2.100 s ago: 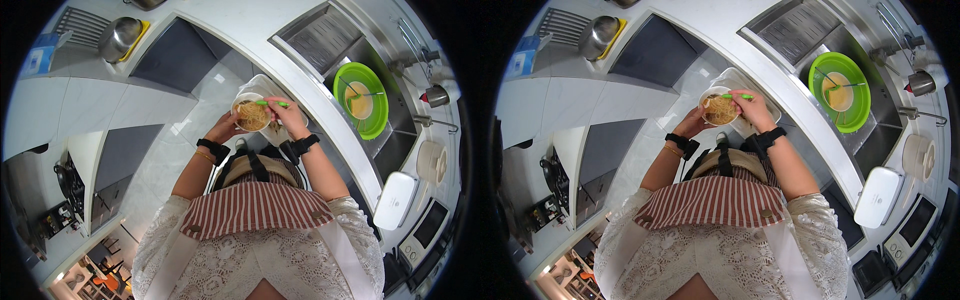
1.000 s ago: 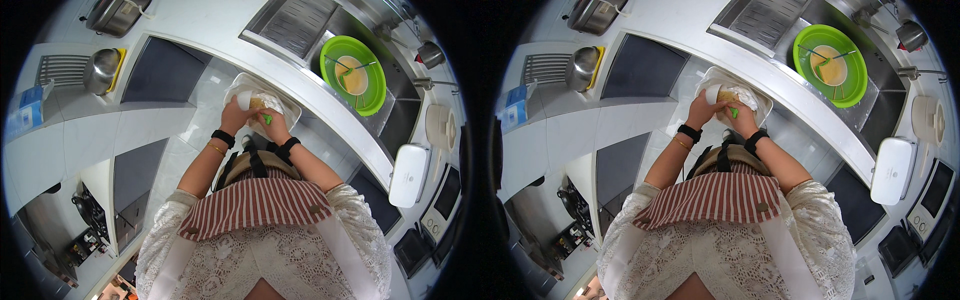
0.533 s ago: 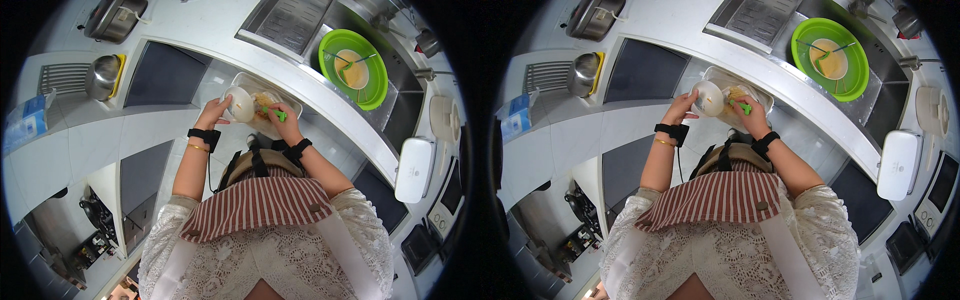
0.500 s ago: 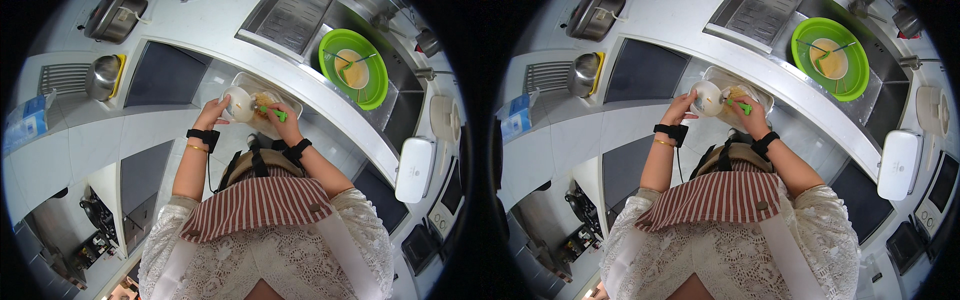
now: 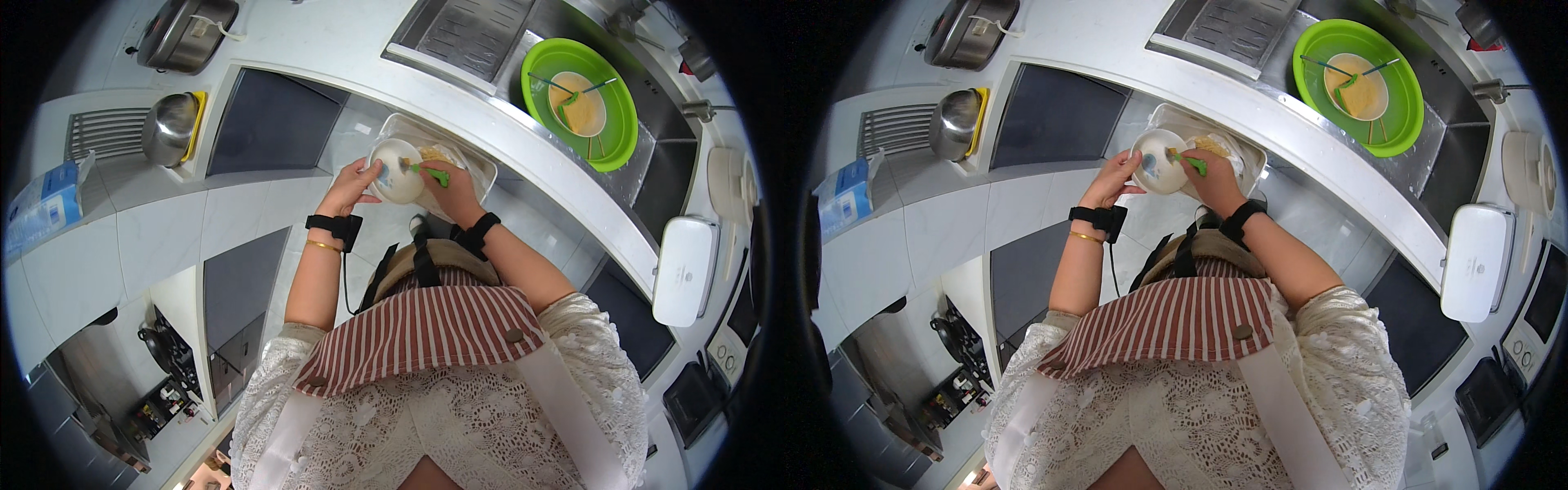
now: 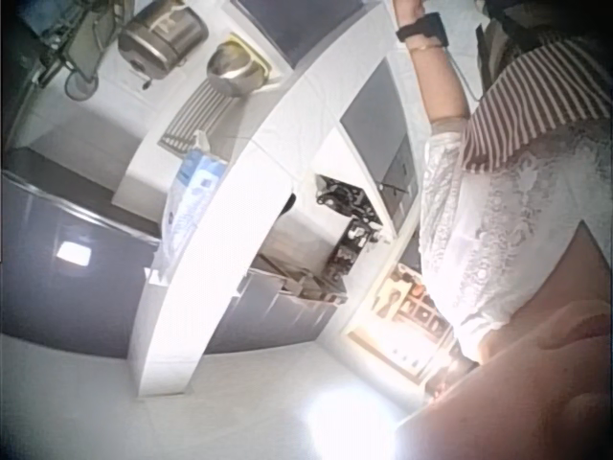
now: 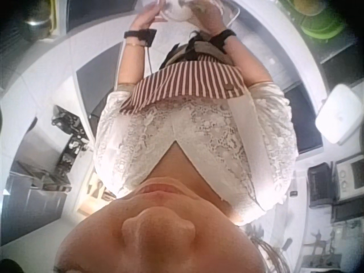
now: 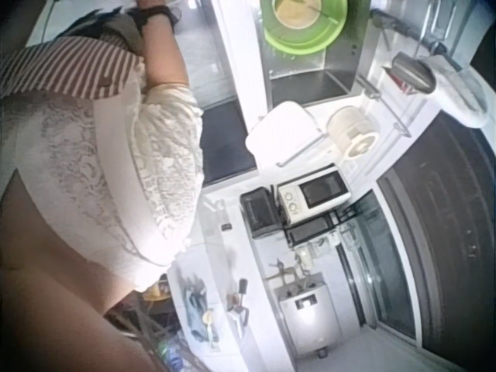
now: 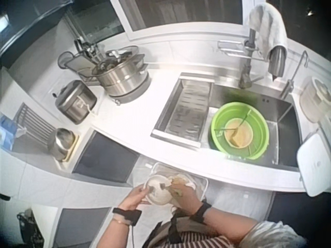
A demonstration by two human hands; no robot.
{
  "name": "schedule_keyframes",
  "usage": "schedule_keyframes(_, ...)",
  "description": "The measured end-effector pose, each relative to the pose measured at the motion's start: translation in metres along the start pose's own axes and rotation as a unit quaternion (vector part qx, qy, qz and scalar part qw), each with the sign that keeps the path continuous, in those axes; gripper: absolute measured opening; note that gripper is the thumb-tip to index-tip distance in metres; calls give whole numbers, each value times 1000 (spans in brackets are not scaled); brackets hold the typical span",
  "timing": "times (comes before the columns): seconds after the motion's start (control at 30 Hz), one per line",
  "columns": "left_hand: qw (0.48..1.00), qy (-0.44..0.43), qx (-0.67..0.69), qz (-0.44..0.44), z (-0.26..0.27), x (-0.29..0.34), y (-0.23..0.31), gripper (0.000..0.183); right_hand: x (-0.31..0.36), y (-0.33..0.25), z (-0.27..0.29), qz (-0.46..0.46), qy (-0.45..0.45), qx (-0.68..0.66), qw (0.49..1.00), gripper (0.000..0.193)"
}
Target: The person clears a dining table by removing food scraps and used containers, then wipes the surface with a cloth. They carry items to the kitchen, discard food waste, and return to wipe the table and stove area with a spray bottle and cloth.
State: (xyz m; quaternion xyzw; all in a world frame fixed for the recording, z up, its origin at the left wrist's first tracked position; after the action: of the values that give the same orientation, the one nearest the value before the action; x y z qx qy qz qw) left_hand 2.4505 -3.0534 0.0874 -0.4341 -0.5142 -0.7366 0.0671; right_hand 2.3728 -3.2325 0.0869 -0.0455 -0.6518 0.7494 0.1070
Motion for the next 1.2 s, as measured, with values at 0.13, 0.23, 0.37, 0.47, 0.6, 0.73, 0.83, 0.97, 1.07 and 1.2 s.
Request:
schedule_keyframes(0.13, 980, 97, -160, -69, 2, -10, -1, 52, 3, 2, 15, 57, 54, 127, 989, 20)
schedule_keyframes(0.23, 912, 204, -303, -187, 2, -17, 9, 56, 5, 12, 20, -29, 80, 77, 993, 18)
schedule_keyframes(0.37, 930, 149, -275, -192, -7, -20, 4, 62, 8, 10, 5, -6, 28, -23, 999, 19)
schedule_keyframes(0.47, 943, 109, -252, -187, -12, -18, 6, 69, 7, 14, -3, -18, 25, -85, 996, 19)
schedule_keyframes(0.6, 925, 163, -294, -178, -8, -9, 10, 81, 11, 21, 12, -15, 69, 14, 997, 17)
schedule_keyframes(0.73, 901, 231, -327, -170, 0, 2, 16, 85, 16, 27, 24, -30, 42, 5, 999, 18)
schedule_keyframes(0.83, 961, 197, -166, -101, 6, 6, 13, 64, 20, 28, 28, -58, 33, -14, 998, 18)
schedule_keyframes(0.97, 989, 135, 3, -59, 11, 17, 12, 50, 26, 10, 34, 34, -3, 82, 996, 18)
schedule_keyframes(1.07, 989, 86, 105, -64, 18, 23, 18, 52, 41, -11, 39, 191, -95, 265, 940, 27)
schedule_keyframes(1.2, 979, 49, 166, -107, 29, 35, 37, 51, 53, -30, 53, 228, -71, 270, 933, 39)
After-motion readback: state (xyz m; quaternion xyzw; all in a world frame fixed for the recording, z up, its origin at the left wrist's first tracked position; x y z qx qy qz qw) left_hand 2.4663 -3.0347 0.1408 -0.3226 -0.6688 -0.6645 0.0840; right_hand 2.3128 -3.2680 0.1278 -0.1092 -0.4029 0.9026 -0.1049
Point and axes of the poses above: each hand's wrist, its own x-axis away from the middle knuckle, its own z-axis out of the back of the hand, y = z × x, the point moved 5 cm from there along -x, towards the middle knuckle, and after that the axes turned 4 degrees about -x, right-handed, at the moved point
